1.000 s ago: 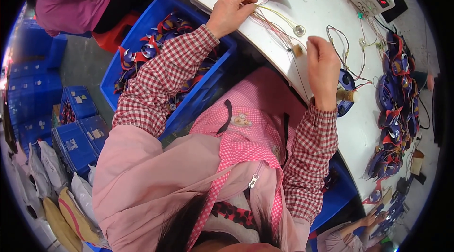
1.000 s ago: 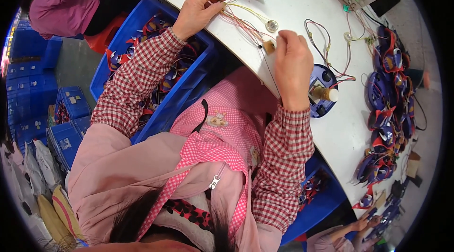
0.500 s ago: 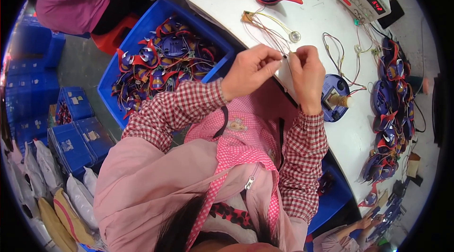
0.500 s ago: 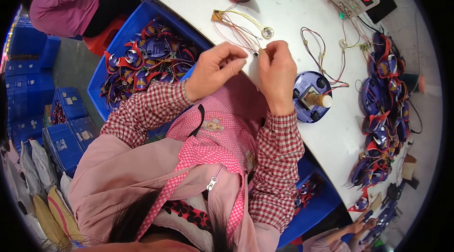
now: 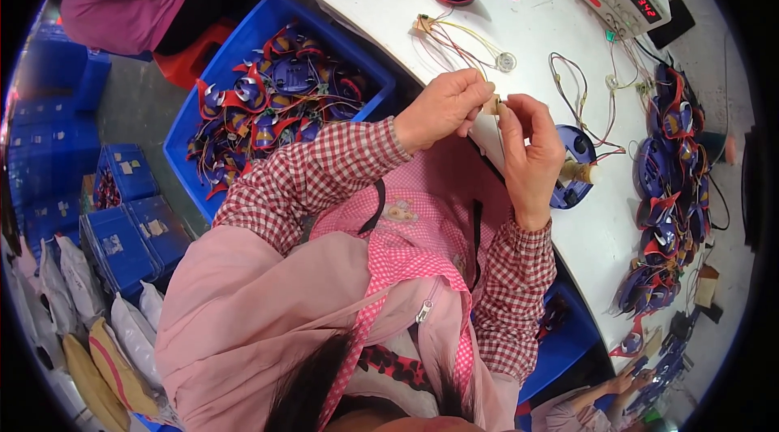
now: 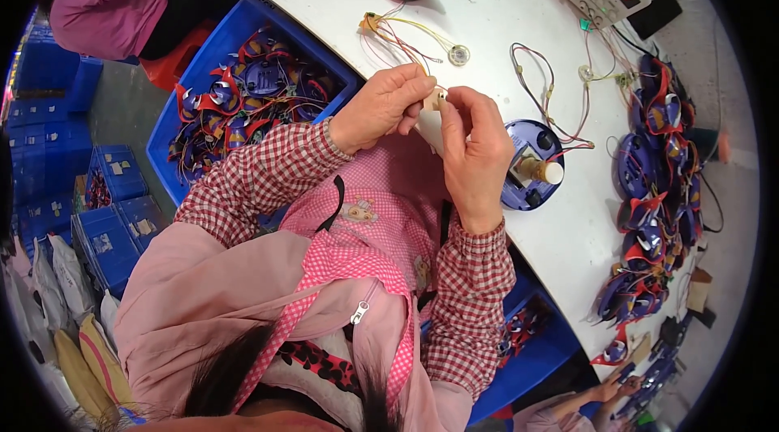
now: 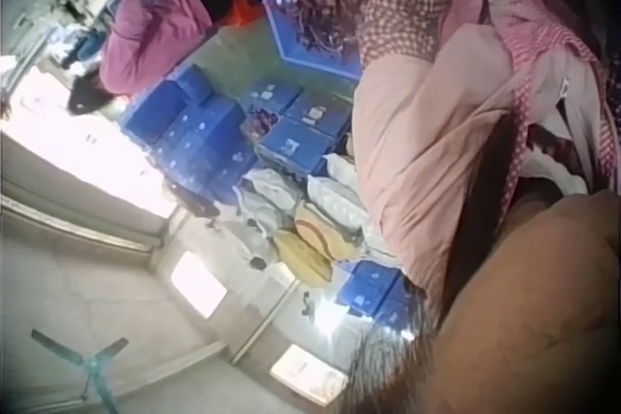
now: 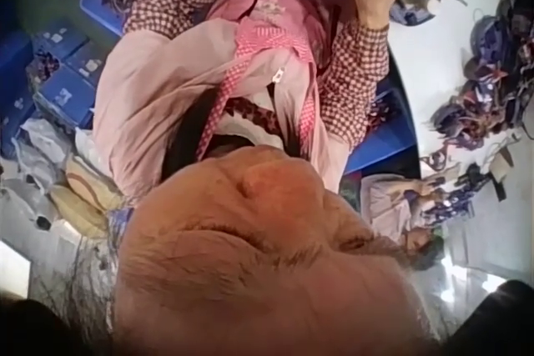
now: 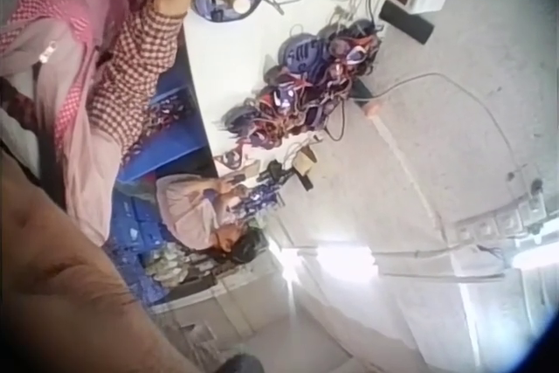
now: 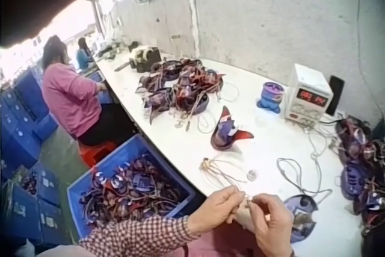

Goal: Assembling electronic components and plastic parts of toys at a factory workbench.

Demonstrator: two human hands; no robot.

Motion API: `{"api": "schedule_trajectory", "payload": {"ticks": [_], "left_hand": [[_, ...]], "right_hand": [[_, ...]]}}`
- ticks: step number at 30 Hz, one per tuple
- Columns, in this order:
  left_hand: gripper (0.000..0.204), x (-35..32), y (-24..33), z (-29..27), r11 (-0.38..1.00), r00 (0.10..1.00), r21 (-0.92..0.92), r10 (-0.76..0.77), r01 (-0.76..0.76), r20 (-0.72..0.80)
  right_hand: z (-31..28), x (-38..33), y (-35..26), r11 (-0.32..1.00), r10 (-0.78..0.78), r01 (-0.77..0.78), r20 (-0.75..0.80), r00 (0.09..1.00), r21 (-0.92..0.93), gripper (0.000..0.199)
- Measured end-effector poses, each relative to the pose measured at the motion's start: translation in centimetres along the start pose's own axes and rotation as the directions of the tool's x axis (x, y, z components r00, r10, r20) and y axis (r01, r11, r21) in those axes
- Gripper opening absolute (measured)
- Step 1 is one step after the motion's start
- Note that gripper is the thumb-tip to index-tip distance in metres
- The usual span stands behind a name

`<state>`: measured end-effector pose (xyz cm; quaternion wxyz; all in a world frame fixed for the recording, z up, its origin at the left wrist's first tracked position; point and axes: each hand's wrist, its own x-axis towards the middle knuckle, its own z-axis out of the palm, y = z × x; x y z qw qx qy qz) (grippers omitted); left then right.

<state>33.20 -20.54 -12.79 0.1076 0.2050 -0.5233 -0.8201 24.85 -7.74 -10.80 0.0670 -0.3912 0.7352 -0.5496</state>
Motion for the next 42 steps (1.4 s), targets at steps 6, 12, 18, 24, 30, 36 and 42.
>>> {"api": "schedule_trajectory", "payload": {"ticks": [6, 12, 18, 24, 30, 36, 42], "left_hand": [[0.029, 0.0, 0.1, -0.4, 0.996, 0.996, 0.079, 0.03, -0.037, 0.085], [0.028, 0.2, -0.1, -1.1, 0.998, 0.99, 0.062, 0.002, -0.011, 0.139], [0.027, 0.2, -0.3, -1.3, 0.998, 0.991, 0.044, -0.055, 0.05, 0.124], [0.022, -0.1, 0.3, 0.4, 0.989, 0.991, -0.07, -0.129, 0.131, 0.031], [0.05, -2.4, -0.9, 5.0, 0.829, 0.899, 0.356, 0.43, -0.431, 0.087], [0.098, 2.3, -2.1, 7.5, 0.11, 0.6, 0.663, 0.553, -0.741, 0.578], [0.1, 3.1, -3.2, 8.1, 0.208, 0.683, 0.683, 0.471, -0.701, 0.558]], "right_hand": [[-1.0, 0.6, 0.1, 0.988, -0.109, 0.124, 0.154, 0.982, -0.092, 0.009], [-1.1, 0.9, 0.3, 0.964, -0.216, 0.244, 0.227, 0.95, -0.103, 0.011], [-0.8, 0.3, 0.6, 0.956, -0.241, 0.266, 0.192, 0.951, -0.119, 0.011], [-1.0, -0.6, -0.5, 0.93, -0.264, 0.273, 0.07, 0.962, -0.247, 0.016], [-7.0, -7.5, -0.9, 0.928, -0.262, 0.212, -0.133, 0.956, -0.305, 0.036], [-8.7, -3.9, -1.2, 0.977, 0.142, -0.179, -0.273, 0.952, -0.113, 0.033], [-8.4, -2.9, 2.3, 0.939, -0.022, -0.026, -0.134, 0.991, -0.344, 0.02]]}}
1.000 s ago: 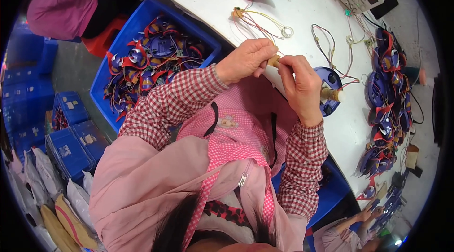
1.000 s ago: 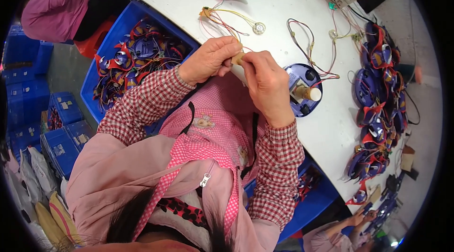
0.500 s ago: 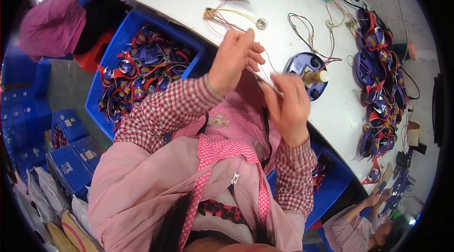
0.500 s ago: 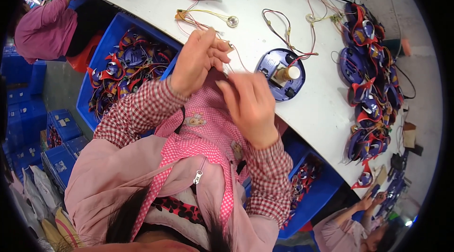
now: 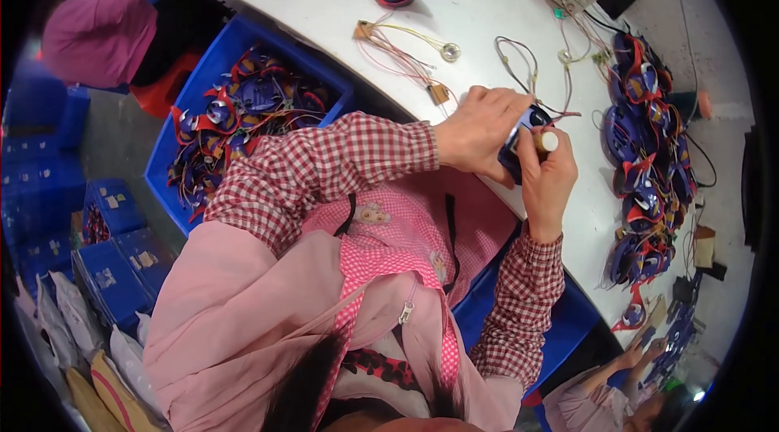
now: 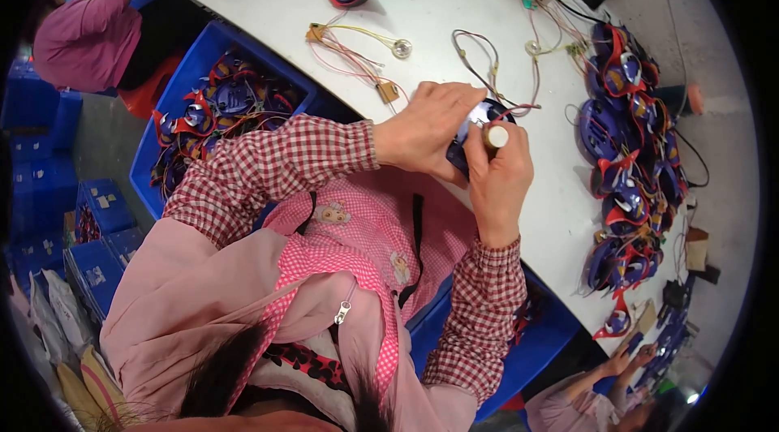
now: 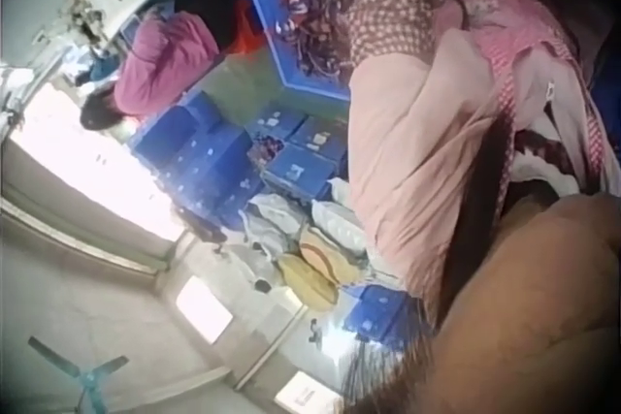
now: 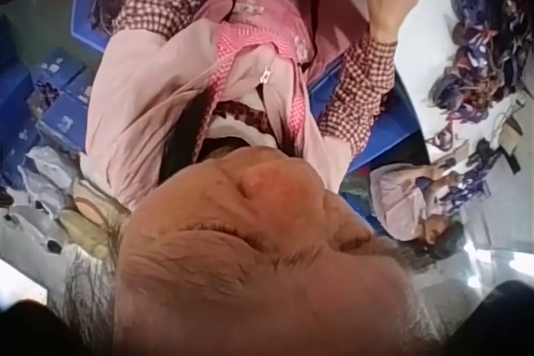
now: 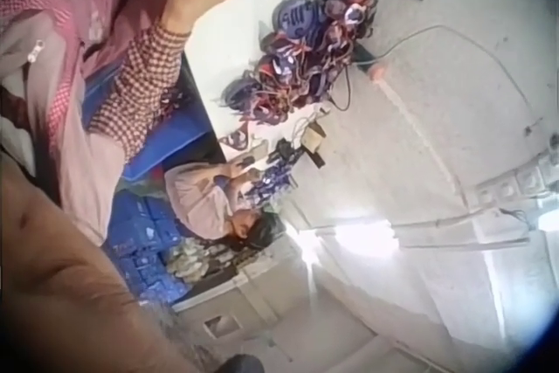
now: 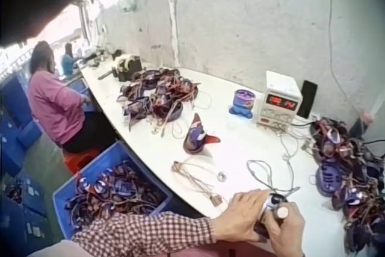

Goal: Assembling electronic components and plastic parts of toys at a factory workbench.

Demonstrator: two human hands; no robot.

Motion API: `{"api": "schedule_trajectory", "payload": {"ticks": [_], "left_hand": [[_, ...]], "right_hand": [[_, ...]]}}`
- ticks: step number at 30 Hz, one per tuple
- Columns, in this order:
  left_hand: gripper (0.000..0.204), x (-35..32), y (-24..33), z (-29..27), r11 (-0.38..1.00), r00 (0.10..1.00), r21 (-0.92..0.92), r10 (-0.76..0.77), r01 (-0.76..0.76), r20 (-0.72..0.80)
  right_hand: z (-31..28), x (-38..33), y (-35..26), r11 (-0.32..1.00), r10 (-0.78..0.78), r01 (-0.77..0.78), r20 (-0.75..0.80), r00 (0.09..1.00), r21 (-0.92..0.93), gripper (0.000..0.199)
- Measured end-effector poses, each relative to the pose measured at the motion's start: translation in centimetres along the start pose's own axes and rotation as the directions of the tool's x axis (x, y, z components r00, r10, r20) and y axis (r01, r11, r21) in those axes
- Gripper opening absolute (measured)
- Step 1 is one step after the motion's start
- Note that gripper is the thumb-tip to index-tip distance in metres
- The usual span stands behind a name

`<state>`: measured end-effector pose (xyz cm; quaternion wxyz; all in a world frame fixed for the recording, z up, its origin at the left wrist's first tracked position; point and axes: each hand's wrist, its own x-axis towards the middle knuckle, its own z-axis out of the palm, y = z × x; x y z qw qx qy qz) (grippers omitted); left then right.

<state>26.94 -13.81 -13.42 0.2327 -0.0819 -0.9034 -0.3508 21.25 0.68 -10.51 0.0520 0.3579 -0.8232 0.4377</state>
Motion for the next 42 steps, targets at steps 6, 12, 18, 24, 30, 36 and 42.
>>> {"api": "schedule_trajectory", "payload": {"ticks": [6, 12, 18, 24, 30, 36, 42], "left_hand": [[0.094, 0.0, -0.3, 0.1, 1.0, 0.999, 0.007, -0.029, 0.029, -0.029], [0.088, 1.3, 1.4, 1.6, 1.0, 0.999, -0.027, -0.017, 0.016, -0.033], [0.088, 1.2, 0.7, 2.4, 0.998, 0.998, -0.058, -0.013, 0.009, -0.067], [0.092, 1.2, 0.3, 1.2, 0.999, 1.0, -0.048, -0.019, 0.02, 0.013], [0.086, -0.3, 0.2, -3.0, 0.988, 0.982, -0.09, 0.113, -0.127, -0.149], [0.081, -1.9, -10.8, -13.8, 0.958, 0.836, -0.026, -0.262, 0.285, -0.482], [0.085, -1.7, -15.4, -16.1, 0.936, 0.898, 0.038, -0.324, 0.35, -0.297]], "right_hand": [[-0.2, -0.5, -1.1, 0.989, -0.12, 0.117, -0.029, 0.992, -0.092, 0.013], [-2.3, -1.4, -1.0, 0.984, -0.096, 0.078, -0.108, 0.989, -0.162, 0.012], [-2.1, -1.8, -1.9, 0.942, -0.243, 0.224, -0.05, 0.969, -0.249, 0.011], [-5.4, -1.7, -1.9, 0.964, -0.092, 0.007, -0.307, 0.947, -0.267, 0.01], [-7.1, -1.0, 4.8, 0.965, 0.201, -0.237, -0.255, 0.946, -0.116, 0.017], [-7.2, -1.7, 3.7, 0.924, 0.26, -0.329, -0.311, 0.914, -0.195, 0.025], [2.4, 2.3, -9.9, 0.959, -0.234, 0.271, 0.31, 0.921, -0.081, 0.05]]}}
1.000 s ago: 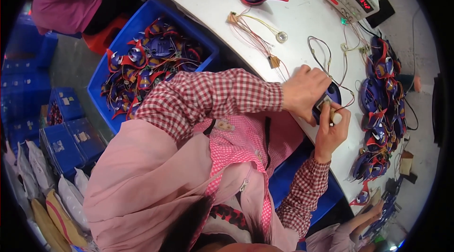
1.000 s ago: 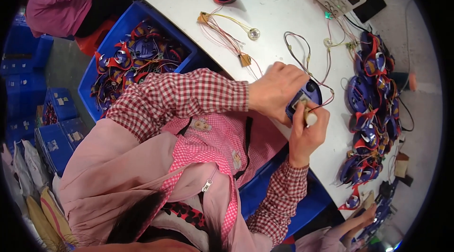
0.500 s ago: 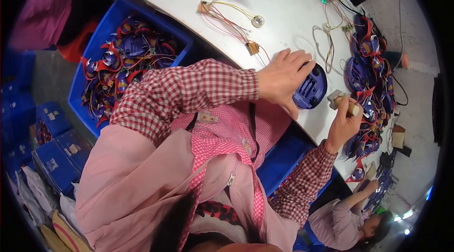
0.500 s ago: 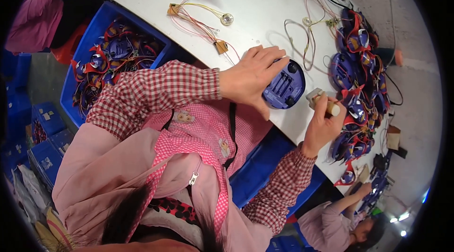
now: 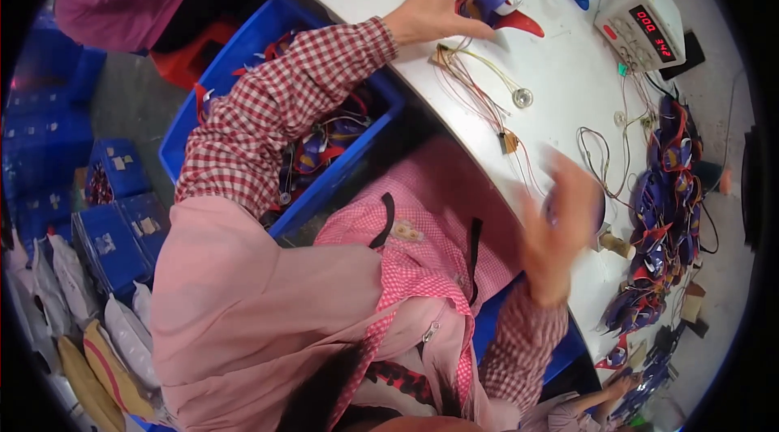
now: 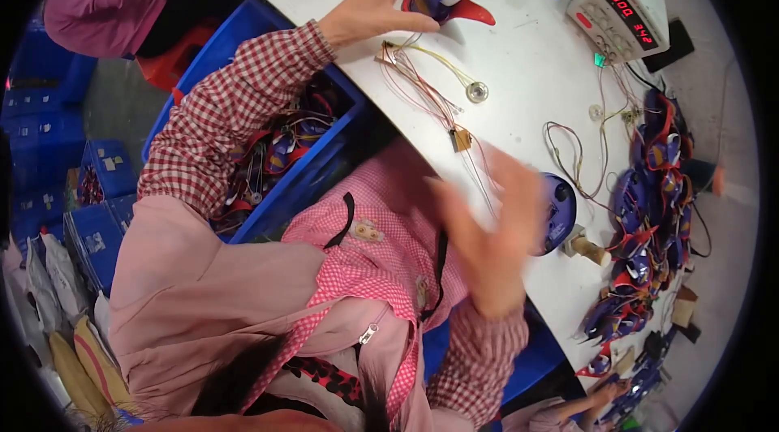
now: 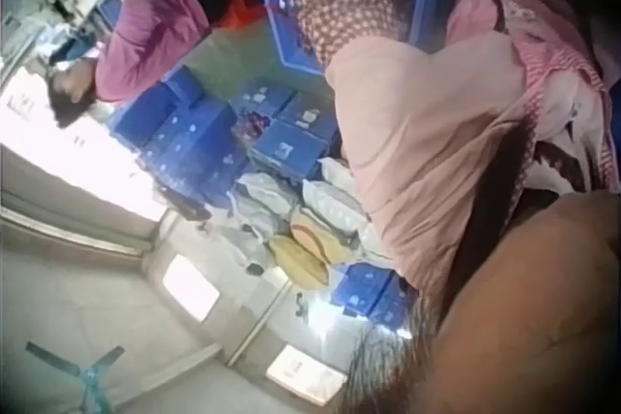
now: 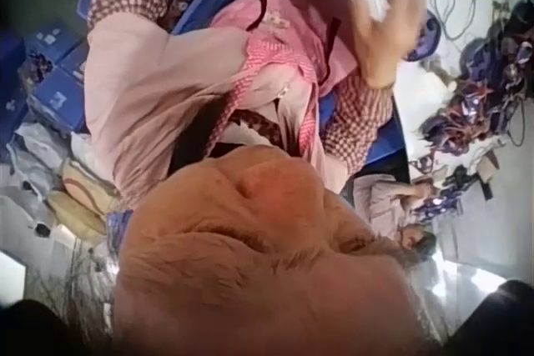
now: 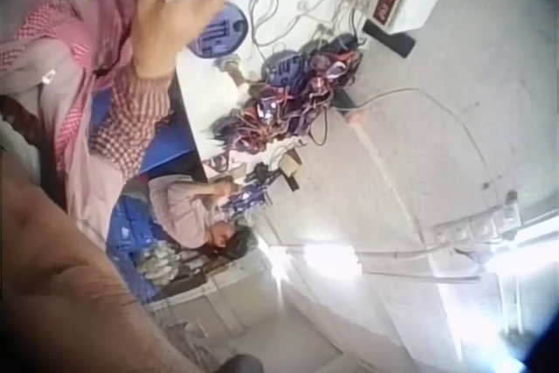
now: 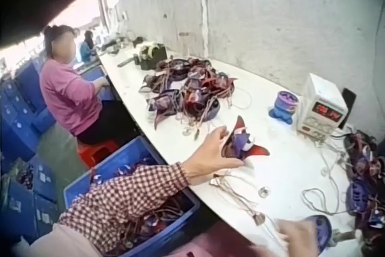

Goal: Assembling electronic components and plastic parts of toys at a factory workbench.

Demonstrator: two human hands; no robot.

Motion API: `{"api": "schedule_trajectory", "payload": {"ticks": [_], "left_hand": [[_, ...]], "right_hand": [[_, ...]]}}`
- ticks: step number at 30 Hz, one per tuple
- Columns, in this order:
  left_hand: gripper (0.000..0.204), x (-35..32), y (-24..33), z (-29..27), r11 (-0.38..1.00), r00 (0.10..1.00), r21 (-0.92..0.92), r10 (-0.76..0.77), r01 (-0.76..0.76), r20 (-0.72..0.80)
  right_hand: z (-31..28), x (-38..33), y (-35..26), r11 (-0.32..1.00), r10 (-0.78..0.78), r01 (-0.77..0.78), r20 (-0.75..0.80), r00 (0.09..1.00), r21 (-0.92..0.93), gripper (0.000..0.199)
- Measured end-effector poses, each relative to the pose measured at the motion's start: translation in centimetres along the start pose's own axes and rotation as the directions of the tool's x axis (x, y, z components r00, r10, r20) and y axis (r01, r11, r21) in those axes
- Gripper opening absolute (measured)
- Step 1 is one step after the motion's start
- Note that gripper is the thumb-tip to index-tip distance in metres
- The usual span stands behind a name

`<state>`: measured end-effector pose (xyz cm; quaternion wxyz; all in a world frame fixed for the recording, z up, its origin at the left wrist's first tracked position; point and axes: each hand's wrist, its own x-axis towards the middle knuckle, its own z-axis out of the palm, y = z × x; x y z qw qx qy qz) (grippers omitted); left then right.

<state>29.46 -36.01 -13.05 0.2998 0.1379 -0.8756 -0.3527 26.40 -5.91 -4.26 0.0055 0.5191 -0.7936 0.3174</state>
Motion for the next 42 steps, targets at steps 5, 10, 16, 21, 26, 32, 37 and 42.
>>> {"api": "schedule_trajectory", "payload": {"ticks": [5, 10, 16, 21, 26, 32, 37, 42], "left_hand": [[0.088, 2.5, 0.2, 3.0, 0.97, 0.99, -0.224, -0.065, 0.092, 0.121], [0.079, 3.3, -2.2, 4.5, 0.895, 0.993, -0.441, -0.014, 0.066, 0.121], [0.059, 2.0, 1.6, 2.3, 0.707, 0.894, -0.554, -0.286, 0.44, 0.345], [0.056, -0.4, 9.2, 2.7, 0.373, 0.878, -0.814, -0.003, 0.446, 0.479], [0.066, -2.4, 13.6, 8.4, 0.509, 0.75, -0.709, 0.171, 0.488, 0.639], [0.07, -4.1, 15.0, 12.0, 0.789, 0.745, -0.615, 0.405, 0.009, 0.53], [0.078, -6.4, 15.4, 14.4, 0.935, 0.819, -0.303, 0.318, -0.187, 0.478], [0.085, -7.5, 15.2, 11.7, 0.797, 0.923, -0.604, 0.233, 0.0, 0.307]], "right_hand": [[10.6, 9.2, 0.2, 0.977, -0.205, 0.205, 0.01, 0.979, -0.053, 0.044], [14.3, 10.7, 2.1, 0.954, -0.109, 0.118, 0.047, 0.993, -0.274, 0.028], [7.5, 8.4, 2.2, 0.996, -0.005, 0.017, -0.153, 0.988, 0.083, 0.031], [-2.2, 1.4, 3.1, 0.705, 0.506, -0.236, -0.241, 0.828, 0.669, 0.029], [-2.6, -6.2, 7.9, 0.731, 0.642, -0.364, -0.4, 0.654, 0.577, 0.029], [0.5, -8.2, 9.8, 0.877, 0.274, -0.438, -0.543, 0.794, -0.198, 0.028], [1.2, -10.1, 10.6, 0.938, 0.16, -0.294, -0.527, 0.835, -0.181, 0.034], [-0.4, -6.3, 6.6, 0.966, 0.241, -0.252, -0.557, 0.795, 0.058, 0.036]]}}
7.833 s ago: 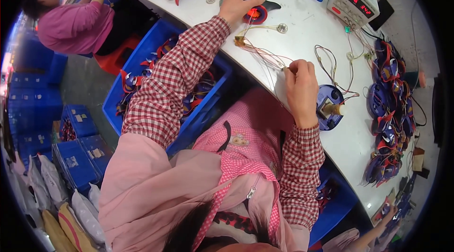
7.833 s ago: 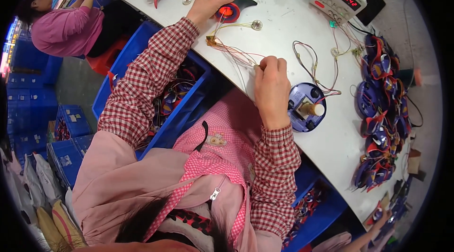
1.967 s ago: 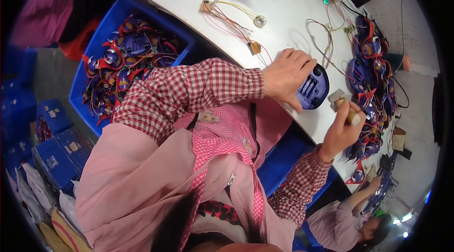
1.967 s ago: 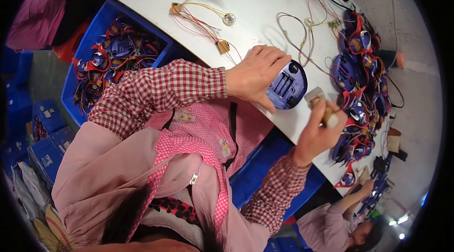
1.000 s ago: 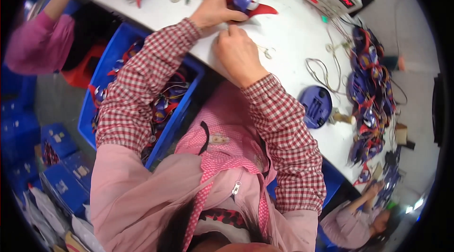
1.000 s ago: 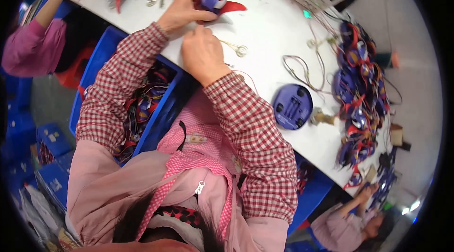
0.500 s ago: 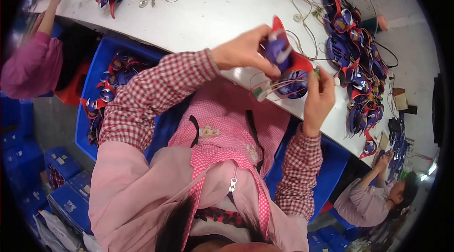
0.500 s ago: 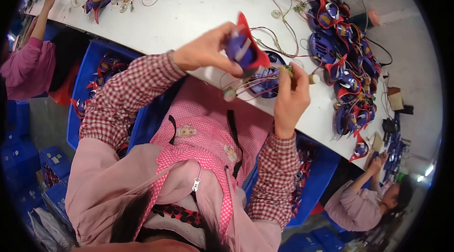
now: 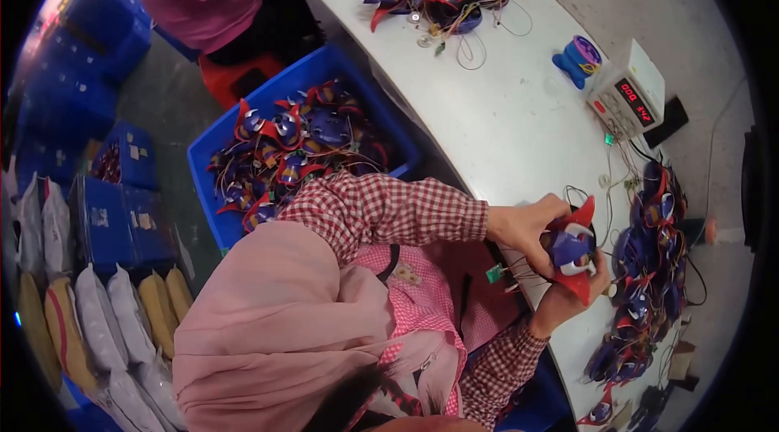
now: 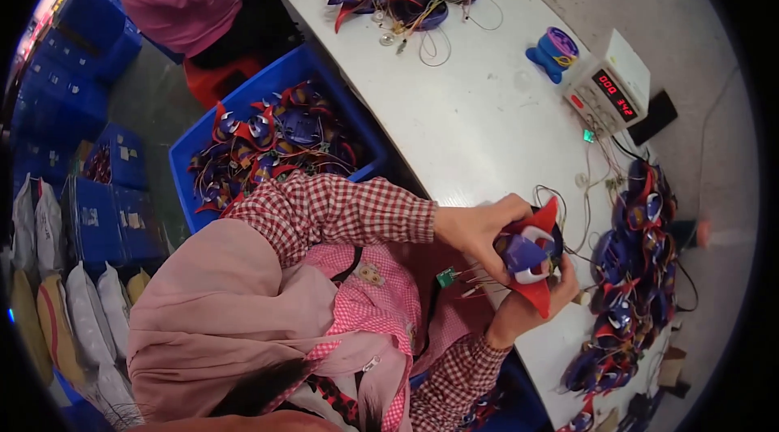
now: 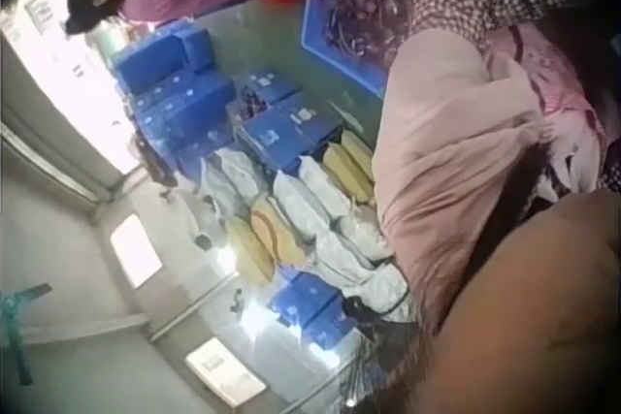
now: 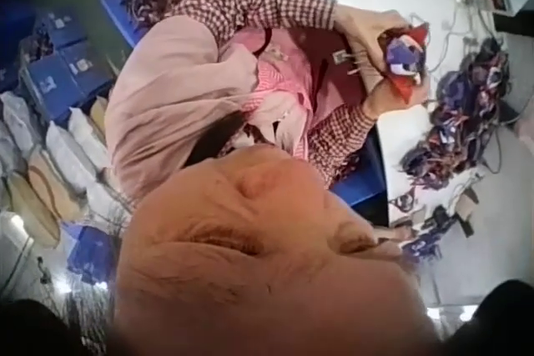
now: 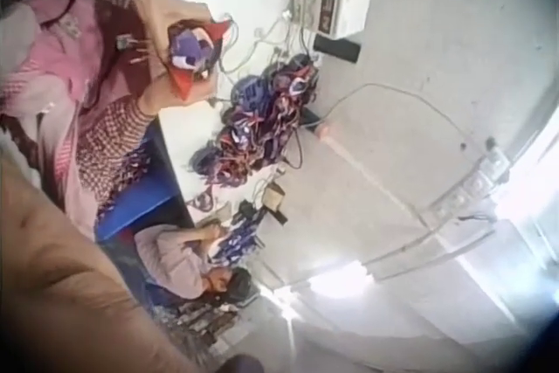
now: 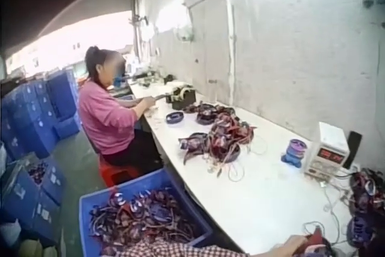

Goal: Assembling electronic components and plastic parts of toys at a factory workbench.

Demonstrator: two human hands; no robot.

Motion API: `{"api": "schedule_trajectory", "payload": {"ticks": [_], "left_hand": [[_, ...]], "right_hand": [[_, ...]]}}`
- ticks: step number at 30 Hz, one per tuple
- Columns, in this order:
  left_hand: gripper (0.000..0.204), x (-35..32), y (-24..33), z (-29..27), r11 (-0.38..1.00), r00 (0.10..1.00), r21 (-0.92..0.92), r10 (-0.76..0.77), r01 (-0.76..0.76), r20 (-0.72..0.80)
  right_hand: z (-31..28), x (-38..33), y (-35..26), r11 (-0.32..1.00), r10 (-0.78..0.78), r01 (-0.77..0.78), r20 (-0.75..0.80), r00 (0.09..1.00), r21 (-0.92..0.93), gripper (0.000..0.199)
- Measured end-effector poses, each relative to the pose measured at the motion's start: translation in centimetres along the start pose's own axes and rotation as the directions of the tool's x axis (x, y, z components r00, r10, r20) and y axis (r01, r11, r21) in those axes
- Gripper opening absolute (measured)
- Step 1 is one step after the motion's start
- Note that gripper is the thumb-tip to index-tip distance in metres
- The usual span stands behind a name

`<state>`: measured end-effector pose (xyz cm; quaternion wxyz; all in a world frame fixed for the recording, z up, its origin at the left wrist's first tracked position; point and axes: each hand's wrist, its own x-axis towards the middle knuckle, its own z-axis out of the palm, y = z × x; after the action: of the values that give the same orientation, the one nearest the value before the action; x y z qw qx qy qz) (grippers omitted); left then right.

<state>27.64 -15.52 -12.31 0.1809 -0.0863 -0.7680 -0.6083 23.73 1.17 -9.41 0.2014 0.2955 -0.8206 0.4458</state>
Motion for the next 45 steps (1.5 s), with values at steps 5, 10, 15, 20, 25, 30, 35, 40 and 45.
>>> {"api": "schedule_trajectory", "payload": {"ticks": [5, 10, 15, 20, 25, 30, 35, 40, 45], "left_hand": [[0.082, -2.8, 4.9, -6.8, 0.591, 0.933, -0.8, -0.337, 0.104, -0.128], [0.059, -6.3, 7.6, -22.3, 0.77, 0.886, -0.628, -0.21, -0.111, -0.414], [0.048, -10.4, 6.4, -42.5, 0.973, 0.68, -0.221, -0.123, -0.058, -0.723], [0.055, -7.9, -1.5, -53.5, 0.995, 0.621, 0.054, -0.009, 0.082, -0.784], [0.045, -6.3, -10.3, -59.5, 0.895, 0.607, 0.058, -0.25, 0.441, -0.754], [0.046, -3.8, -15.9, -64.1, 0.819, 0.74, 0.33, -0.161, 0.47, -0.654], [0.054, 1.3, -16.3, -65.2, 0.587, 0.283, -0.083, -0.504, 0.806, -0.816], [0.057, 1.7, -9.5, -61.9, 0.16, -0.039, -0.132, -0.481, 0.978, -0.876], [0.041, 3.2, -0.4, -42.1, 0.296, 0.653, 0.583, -0.364, 0.757, -0.664]], "right_hand": [[3.0, 3.5, -7.3, 0.969, -0.078, 0.034, 0.169, 0.983, 0.245, 0.035], [6.8, 4.1, -8.4, 0.955, -0.137, 0.021, 0.379, 0.915, 0.294, 0.037], [10.4, 2.2, -6.8, 0.938, -0.227, 0.336, 0.587, 0.777, -0.082, 0.041], [13.1, -0.5, -6.5, 0.849, -0.204, 0.429, 0.558, 0.804, -0.308, 0.047], [14.5, -0.8, -6.1, 0.884, -0.141, 0.373, 0.603, 0.785, -0.28, 0.055], [14.2, -0.1, -6.4, 0.925, -0.068, 0.271, 0.587, 0.807, -0.265, 0.054], [14.3, -0.3, -6.2, 0.936, -0.083, 0.256, 0.558, 0.826, -0.24, 0.052], [14.4, -0.6, -6.0, 0.939, -0.103, 0.261, 0.541, 0.835, -0.224, 0.049], [14.6, -1.0, -5.4, 0.943, -0.195, 0.295, 0.461, 0.866, -0.155, 0.045]]}}
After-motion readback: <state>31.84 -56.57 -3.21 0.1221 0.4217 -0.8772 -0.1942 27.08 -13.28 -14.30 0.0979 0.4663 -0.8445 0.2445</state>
